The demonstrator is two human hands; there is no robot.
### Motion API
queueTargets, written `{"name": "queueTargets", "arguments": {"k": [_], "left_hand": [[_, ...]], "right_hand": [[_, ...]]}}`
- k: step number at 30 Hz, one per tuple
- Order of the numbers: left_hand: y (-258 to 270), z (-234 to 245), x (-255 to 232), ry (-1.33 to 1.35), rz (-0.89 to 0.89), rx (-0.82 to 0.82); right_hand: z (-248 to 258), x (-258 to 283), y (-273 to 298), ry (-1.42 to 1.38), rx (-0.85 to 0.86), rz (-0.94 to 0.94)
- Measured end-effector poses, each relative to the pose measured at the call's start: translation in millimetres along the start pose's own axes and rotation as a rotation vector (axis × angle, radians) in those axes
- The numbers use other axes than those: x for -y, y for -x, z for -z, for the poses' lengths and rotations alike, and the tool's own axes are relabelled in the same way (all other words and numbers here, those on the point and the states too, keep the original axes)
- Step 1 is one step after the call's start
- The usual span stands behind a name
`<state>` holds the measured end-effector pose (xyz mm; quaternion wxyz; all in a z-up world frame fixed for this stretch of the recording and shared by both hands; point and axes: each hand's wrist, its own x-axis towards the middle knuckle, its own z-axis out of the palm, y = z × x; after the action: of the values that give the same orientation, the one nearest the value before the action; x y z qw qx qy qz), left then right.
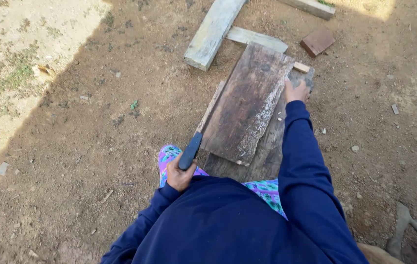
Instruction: Use a hand saw to cut a piece of wood board while sitting on a log.
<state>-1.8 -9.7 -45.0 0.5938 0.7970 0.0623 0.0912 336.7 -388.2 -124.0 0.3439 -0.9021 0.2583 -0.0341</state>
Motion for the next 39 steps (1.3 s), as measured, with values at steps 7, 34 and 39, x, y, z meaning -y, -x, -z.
{"name": "queueTargets", "arguments": {"k": [7, 34, 39], "left_hand": [[-12.9, -2.2, -18.0, 0.030, -0.004, -0.080], [-21.9, -27.8, -83.9, 0.077, -0.027, 0.151], [-7.7, -22.3, -78.1, -0.059, 0.086, 0.165]], "right_hand": [[-0.5, -22.3, 217.3, 0.267, 0.138, 0.658], [-20.0, -76.0, 239.1, 0.283, 0.266, 0.737], [-38.8, -64.6, 233.9, 0.407, 0.219, 0.619]]}}
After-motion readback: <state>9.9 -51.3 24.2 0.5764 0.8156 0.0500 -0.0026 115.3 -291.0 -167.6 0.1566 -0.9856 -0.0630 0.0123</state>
